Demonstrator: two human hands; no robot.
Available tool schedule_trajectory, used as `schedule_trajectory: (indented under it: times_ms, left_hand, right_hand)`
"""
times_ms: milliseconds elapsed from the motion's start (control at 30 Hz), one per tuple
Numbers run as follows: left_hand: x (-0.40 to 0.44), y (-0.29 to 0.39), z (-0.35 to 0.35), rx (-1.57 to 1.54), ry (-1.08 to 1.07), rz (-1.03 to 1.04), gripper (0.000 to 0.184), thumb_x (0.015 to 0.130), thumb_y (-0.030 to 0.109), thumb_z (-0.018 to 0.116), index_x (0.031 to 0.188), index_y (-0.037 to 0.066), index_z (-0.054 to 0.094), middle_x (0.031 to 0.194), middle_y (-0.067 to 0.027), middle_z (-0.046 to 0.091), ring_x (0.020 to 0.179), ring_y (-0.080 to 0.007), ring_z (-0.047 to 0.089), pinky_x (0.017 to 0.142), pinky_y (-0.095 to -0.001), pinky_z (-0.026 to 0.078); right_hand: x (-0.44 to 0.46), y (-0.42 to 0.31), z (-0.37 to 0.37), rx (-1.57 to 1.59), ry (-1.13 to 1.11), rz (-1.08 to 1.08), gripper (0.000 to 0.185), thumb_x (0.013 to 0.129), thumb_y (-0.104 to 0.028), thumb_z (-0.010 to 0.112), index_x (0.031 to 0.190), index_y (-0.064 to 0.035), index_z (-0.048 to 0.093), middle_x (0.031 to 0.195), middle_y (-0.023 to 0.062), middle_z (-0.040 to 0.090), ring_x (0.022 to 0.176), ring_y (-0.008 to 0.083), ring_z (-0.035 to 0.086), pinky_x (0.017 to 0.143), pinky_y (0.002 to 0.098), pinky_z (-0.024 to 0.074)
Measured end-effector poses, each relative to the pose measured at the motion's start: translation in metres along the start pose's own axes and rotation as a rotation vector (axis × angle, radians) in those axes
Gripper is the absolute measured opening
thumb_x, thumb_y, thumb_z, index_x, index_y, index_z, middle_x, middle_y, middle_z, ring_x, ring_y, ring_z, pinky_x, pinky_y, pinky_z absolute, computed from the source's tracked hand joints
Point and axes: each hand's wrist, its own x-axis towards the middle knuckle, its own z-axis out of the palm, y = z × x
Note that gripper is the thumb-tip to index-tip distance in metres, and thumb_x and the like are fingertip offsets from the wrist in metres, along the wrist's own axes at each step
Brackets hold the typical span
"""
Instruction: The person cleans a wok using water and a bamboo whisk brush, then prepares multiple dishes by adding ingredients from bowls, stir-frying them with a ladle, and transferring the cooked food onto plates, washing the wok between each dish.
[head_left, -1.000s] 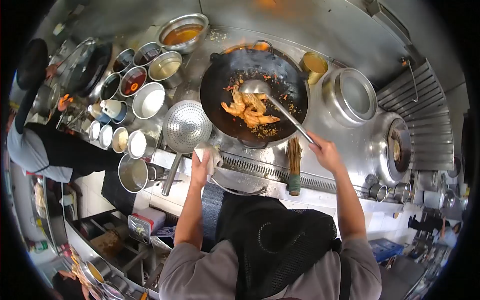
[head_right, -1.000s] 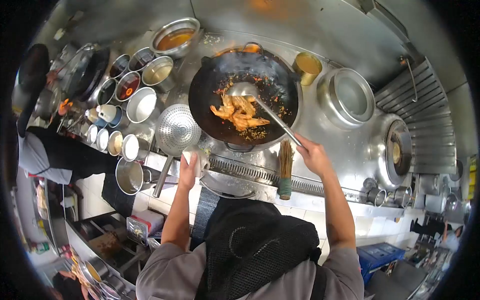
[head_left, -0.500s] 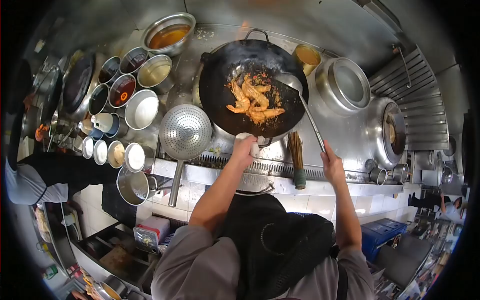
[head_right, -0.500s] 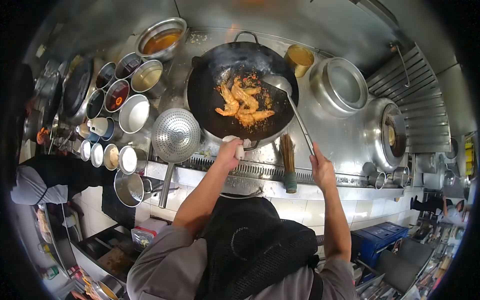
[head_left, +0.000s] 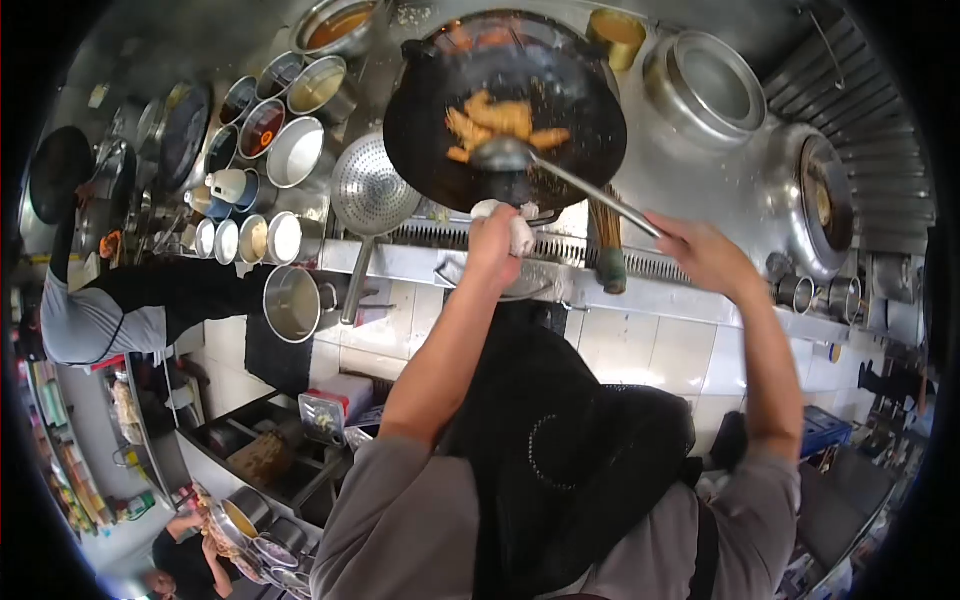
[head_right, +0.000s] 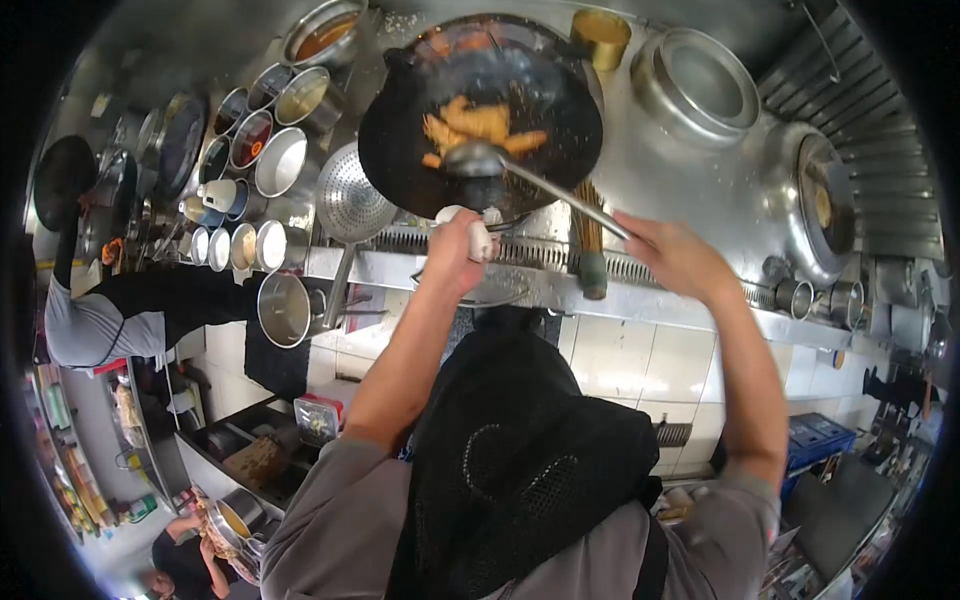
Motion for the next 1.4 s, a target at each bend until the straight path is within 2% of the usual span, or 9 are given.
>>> schedule_trajectory:
  times_ms: [267, 467, 600, 667, 733, 867, 1067, 1267, 1400]
  left_hand:
    - [-0.104, -0.037, -0.041, 0.123, 0.071, 0.019, 0.018, 0.086, 0.004, 0.054, 0.104, 0.006, 0.055, 0.093, -0.0080, 0.063, 0.075, -0.0179, 0.063, 0.054, -0.0310, 0.052]
    - [-0.087, -0.007, -0.049, 0.021, 0.200, -0.036, 0.016, 0.088, 0.009, 0.052, 0.101, 0.004, 0.058, 0.087, -0.0106, 0.062, 0.068, -0.0205, 0.062, 0.053, -0.0314, 0.050]
    - [-0.110, 0.018, -0.036, -0.008, 0.056, -0.171, 0.014, 0.089, 0.007, 0.053, 0.103, 0.007, 0.055, 0.093, -0.0113, 0.061, 0.072, -0.0227, 0.062, 0.056, -0.0328, 0.051]
    - [-0.049, 0.021, -0.021, -0.028, -0.023, -0.054, 0.011, 0.092, 0.009, 0.055, 0.102, 0.007, 0.055, 0.092, -0.0094, 0.060, 0.075, -0.0211, 0.062, 0.058, -0.0340, 0.052]
    - [-0.034, -0.027, -0.046, 0.002, 0.003, 0.058, 0.012, 0.092, 0.009, 0.055, 0.104, 0.008, 0.054, 0.092, -0.0083, 0.060, 0.077, -0.0202, 0.062, 0.059, -0.0346, 0.053]
    - [-0.104, -0.033, -0.070, 0.167, 0.062, 0.009, 0.035, 0.091, 0.004, 0.054, 0.124, 0.011, 0.048, 0.104, -0.0081, 0.063, 0.081, -0.0183, 0.064, 0.058, -0.0312, 0.054]
    - [-0.044, 0.013, -0.019, 0.101, 0.000, 0.073, 0.002, 0.090, 0.009, 0.057, 0.090, 0.008, 0.056, 0.080, -0.0045, 0.057, 0.065, -0.0143, 0.057, 0.054, -0.0310, 0.047]
    - [-0.123, 0.019, -0.017, 0.042, 0.113, -0.073, 0.017, 0.088, 0.007, 0.055, 0.104, 0.004, 0.056, 0.088, -0.0104, 0.062, 0.068, -0.0191, 0.062, 0.051, -0.0319, 0.051]
    - [-0.022, -0.003, -0.009, 0.134, 0.063, -0.007, 0.009, 0.087, 0.007, 0.058, 0.093, 0.001, 0.058, 0.083, -0.0079, 0.059, 0.072, -0.0195, 0.061, 0.060, -0.0358, 0.053]
  right_hand:
    - [-0.038, 0.008, 0.064, 0.051, 0.076, 0.035, 0.044, 0.095, -0.023, 0.059, 0.139, -0.0198, 0.052, 0.103, 0.0227, 0.067, 0.085, 0.0401, 0.066, 0.075, 0.0461, 0.0513]
    - [-0.061, -0.071, -0.032, 0.067, -0.391, 0.389, 0.046, 0.096, -0.026, 0.060, 0.141, -0.0232, 0.050, 0.071, 0.0031, 0.061, 0.060, 0.0095, 0.054, 0.059, 0.0272, 0.0466]
    - [-0.065, -0.074, -0.043, -0.100, -0.366, 0.357, 0.042, 0.095, -0.022, 0.061, 0.136, -0.0207, 0.056, 0.088, 0.0189, 0.070, 0.065, 0.0204, 0.063, 0.064, 0.0342, 0.0492]
    - [-0.030, -0.025, 0.011, -0.034, 0.073, -0.166, 0.044, 0.094, -0.022, 0.061, 0.137, -0.0197, 0.055, 0.079, 0.0203, 0.067, 0.062, 0.0339, 0.063, 0.064, 0.0402, 0.0495]
    - [0.005, -0.020, 0.053, -0.145, 0.120, 0.055, 0.045, 0.094, -0.022, 0.061, 0.137, -0.0183, 0.054, 0.079, 0.0217, 0.067, 0.066, 0.0426, 0.062, 0.066, 0.0443, 0.0503]
    - [-0.021, -0.006, 0.089, -0.162, 0.227, 0.055, 0.044, 0.093, -0.018, 0.061, 0.137, -0.0188, 0.054, 0.093, 0.0235, 0.067, 0.076, 0.0432, 0.065, 0.071, 0.0446, 0.0533]
    - [-0.048, -0.063, 0.020, 0.098, -0.139, 0.322, 0.044, 0.094, -0.019, 0.061, 0.137, -0.0161, 0.053, 0.115, 0.0192, 0.066, 0.095, 0.0361, 0.067, 0.084, 0.0370, 0.0517]
    - [-0.079, -0.062, -0.048, 0.047, -0.335, 0.314, 0.043, 0.094, -0.021, 0.061, 0.136, -0.0152, 0.054, 0.104, 0.0210, 0.068, 0.089, 0.0353, 0.068, 0.080, 0.0381, 0.0515]
    - [-0.010, -0.011, 0.021, -0.316, 0.055, 0.120, 0.047, 0.094, -0.023, 0.061, 0.139, -0.0160, 0.051, 0.084, 0.0239, 0.066, 0.071, 0.0406, 0.065, 0.068, 0.0438, 0.0519]
